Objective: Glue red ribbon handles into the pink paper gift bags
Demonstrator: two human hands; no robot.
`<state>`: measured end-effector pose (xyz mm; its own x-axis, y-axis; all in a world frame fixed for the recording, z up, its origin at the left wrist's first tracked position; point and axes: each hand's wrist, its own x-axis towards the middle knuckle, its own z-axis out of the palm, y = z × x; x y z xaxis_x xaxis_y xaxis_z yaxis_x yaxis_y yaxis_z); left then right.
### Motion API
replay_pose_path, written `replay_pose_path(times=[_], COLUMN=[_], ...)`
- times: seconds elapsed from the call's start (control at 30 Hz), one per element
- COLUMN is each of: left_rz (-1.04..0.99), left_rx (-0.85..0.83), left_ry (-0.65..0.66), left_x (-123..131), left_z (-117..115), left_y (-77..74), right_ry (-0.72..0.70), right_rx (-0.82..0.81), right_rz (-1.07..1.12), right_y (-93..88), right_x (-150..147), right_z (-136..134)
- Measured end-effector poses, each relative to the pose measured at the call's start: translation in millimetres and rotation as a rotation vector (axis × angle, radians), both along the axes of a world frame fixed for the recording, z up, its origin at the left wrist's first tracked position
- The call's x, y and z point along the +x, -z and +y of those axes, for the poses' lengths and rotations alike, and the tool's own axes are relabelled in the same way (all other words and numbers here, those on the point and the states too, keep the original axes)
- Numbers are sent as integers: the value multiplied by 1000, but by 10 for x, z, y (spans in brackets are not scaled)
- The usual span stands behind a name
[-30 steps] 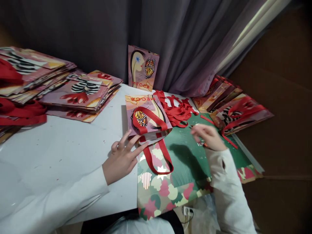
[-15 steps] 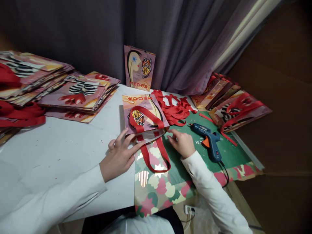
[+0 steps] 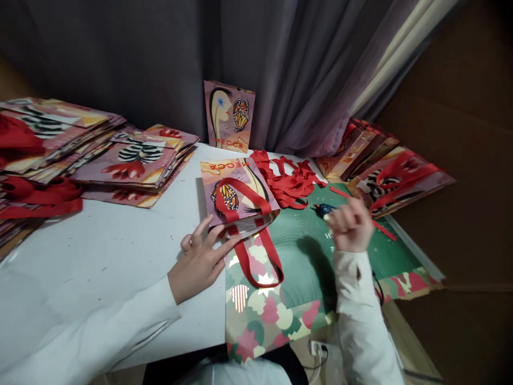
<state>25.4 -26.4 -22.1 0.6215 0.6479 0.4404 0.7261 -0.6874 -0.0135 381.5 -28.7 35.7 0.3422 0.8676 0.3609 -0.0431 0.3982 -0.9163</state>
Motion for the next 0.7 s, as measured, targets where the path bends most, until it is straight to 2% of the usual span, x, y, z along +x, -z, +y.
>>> replay_pose_path(times=[0.07,0.13,0.17,0.23,0.3,0.37,0.43,0.5,0.57,0.7], left_rz=[-28,-98,-162,-325,-458,-488,-442,-416,-429,-466], left_rx=[5,23,54,133,151,48,-128,-300,-396,-394], left_ry=[11,17,14,-36,-133,-225,-272,-306,-326,-349], left_x=[3,-2,-7,-21,-34,-42,-39,-23,5,86], left_z=[-9,-22,-27,-19,27,112,214,303,359,397], left_y=[-28,-72,-96,-137,-148,-117,-57,0,29,13], right_ry=[153,249,265,202,20,-139,-217,-218,-176,-10], right_rx=[184,163,110,-47,-231,-350,-394,-395,-383,-369], right_rz=[218,290,256,53,-260,-511,-660,-737,-780,-809], right_y=[-112,-143,-122,-16,139,296,415,485,519,562], right_x=[304,398,352,116,-205,-492,-685,-786,-834,-910], right_z=[-26,-12,7,63,133,212,291,354,391,407])
